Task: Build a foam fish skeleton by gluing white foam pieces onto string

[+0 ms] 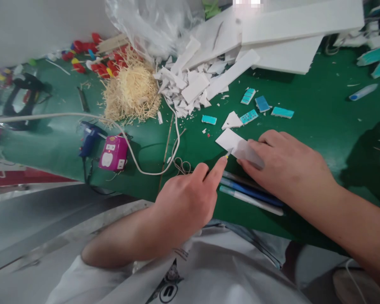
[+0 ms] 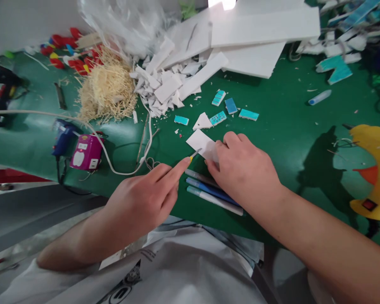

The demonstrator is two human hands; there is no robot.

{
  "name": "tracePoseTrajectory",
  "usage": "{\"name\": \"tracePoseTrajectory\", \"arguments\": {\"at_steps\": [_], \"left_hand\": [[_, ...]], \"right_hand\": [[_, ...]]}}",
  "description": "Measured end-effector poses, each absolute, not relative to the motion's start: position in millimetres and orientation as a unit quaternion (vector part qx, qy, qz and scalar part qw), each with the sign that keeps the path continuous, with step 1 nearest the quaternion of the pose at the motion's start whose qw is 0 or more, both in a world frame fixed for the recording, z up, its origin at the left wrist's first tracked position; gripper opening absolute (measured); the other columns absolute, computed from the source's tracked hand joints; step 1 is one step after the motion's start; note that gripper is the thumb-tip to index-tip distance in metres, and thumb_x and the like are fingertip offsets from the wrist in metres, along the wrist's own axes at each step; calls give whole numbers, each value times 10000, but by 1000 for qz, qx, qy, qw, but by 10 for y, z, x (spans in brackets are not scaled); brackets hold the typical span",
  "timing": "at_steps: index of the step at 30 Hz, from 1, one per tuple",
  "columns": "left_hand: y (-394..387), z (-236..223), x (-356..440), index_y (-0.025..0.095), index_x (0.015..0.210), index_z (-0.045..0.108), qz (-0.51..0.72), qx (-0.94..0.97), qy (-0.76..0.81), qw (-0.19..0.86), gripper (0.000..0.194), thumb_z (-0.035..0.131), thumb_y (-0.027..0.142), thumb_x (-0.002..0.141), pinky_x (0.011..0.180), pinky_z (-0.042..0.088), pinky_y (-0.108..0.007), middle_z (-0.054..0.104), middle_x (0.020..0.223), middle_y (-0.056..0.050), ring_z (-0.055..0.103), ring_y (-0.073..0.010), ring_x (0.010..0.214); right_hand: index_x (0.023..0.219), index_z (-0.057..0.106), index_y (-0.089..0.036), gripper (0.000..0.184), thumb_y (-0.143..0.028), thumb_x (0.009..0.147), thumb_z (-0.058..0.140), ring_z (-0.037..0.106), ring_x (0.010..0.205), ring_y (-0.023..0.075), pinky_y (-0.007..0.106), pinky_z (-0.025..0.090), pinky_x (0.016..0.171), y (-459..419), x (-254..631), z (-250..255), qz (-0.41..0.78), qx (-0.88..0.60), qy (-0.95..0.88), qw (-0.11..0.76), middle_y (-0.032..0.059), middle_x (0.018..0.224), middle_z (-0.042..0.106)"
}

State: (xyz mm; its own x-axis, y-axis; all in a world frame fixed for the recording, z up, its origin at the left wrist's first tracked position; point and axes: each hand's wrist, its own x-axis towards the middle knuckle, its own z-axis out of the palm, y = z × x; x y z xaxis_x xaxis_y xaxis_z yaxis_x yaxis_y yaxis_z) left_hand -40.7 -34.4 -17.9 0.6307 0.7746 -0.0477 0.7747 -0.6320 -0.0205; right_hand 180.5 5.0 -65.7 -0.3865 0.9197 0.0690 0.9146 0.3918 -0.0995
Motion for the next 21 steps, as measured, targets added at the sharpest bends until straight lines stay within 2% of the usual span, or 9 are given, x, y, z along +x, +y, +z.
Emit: {"name": "tracePoseTrajectory", "arguments": {"at_steps": [6,14,17,19,21], "left_hand": [[-378,-232,-453,98,1495,599,-8,902,432,18,492,407,118,1043,428,471,-277,672,843,13,603,-114,499],[-454,-311,-526,116,1530,537,-16,899,436,22,482,400,142,1068,461,446,-250,679,866,18,627,-97,557],[-456,-317,-545,133,1530,539,-20,899,438,15,479,415,138,1067,463,443,-254,690,874,24,588,-93,524],[-456,-329,-560,144,1517,556,-17,899,437,11,474,441,123,1058,490,470,-256,705,884,21,601,-101,545],[-456,-354,-578,143,1506,569,-7,901,434,16,470,471,113,1048,565,531,-263,719,907,5,668,-129,648]], "right_hand": [[867,736,-159,310,-371,967,533,560,805,233,326,371,604,61,1794,-640,36,-556,-830,40,135,866,629],[850,727,-186,268,-370,942,555,541,797,211,307,348,598,63,1794,-658,34,-560,-827,47,105,868,623],[865,728,-185,276,-375,949,546,539,804,210,305,362,605,66,1798,-663,25,-556,-829,47,105,875,629],[869,727,-186,276,-386,944,551,546,812,211,305,373,609,66,1800,-668,27,-559,-828,45,103,881,634],[865,725,-187,268,-383,937,558,565,833,216,308,386,614,64,1800,-675,33,-563,-824,50,107,902,649]]}}
